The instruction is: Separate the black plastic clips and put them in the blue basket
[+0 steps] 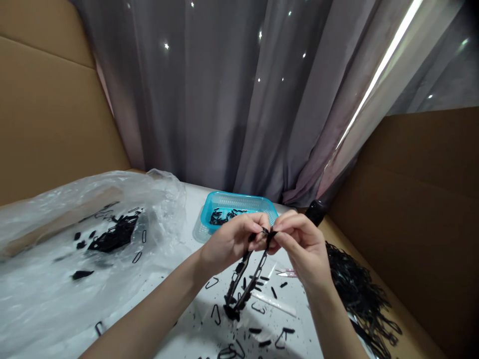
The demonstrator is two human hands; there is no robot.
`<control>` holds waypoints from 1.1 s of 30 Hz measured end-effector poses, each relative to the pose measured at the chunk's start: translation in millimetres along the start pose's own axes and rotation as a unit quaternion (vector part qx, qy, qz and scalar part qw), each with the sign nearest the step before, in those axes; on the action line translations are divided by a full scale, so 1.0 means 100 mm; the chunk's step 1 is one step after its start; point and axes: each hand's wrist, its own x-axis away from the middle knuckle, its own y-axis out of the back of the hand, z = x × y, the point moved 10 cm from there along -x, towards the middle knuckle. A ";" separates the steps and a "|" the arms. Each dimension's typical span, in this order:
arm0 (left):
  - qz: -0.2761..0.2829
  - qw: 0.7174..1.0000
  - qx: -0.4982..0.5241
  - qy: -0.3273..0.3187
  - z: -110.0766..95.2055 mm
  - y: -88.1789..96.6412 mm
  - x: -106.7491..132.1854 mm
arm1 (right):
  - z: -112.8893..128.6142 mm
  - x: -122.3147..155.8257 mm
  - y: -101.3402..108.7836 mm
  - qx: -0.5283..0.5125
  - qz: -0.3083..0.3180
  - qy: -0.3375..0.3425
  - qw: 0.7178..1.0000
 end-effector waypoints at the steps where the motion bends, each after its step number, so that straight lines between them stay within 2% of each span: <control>1: -0.009 1.000 -0.028 -0.004 -0.01 0.02 0.00 | 0.01 -0.01 0.01 0.012 0.000 -0.001 1.000; 5: 0.001 0.989 -0.147 -0.026 -0.07 -0.01 0.01 | 0.03 -0.01 0.04 0.049 -0.006 -0.007 0.999; 7: 0.020 0.986 -0.160 -0.043 -0.09 -0.05 0.03 | 0.01 -0.01 0.05 0.036 -0.008 -0.017 0.999; 11: 0.047 0.991 -0.115 -0.057 -0.08 -0.09 0.04 | -0.04 -0.02 0.02 -0.028 0.000 -0.038 0.999; 20: 0.026 0.995 -0.089 -0.049 -0.07 -0.05 0.05 | -0.05 -0.03 -0.06 -0.098 -0.002 -0.035 0.995; 28: 0.003 0.997 -0.052 -0.049 -0.13 -0.06 0.07 | -0.15 0.00 -0.05 -0.101 -0.067 -0.082 0.989; 33: 0.015 0.998 0.003 -0.062 -0.13 -0.10 0.06 | -0.20 0.04 -0.11 -0.149 -0.067 -0.099 0.982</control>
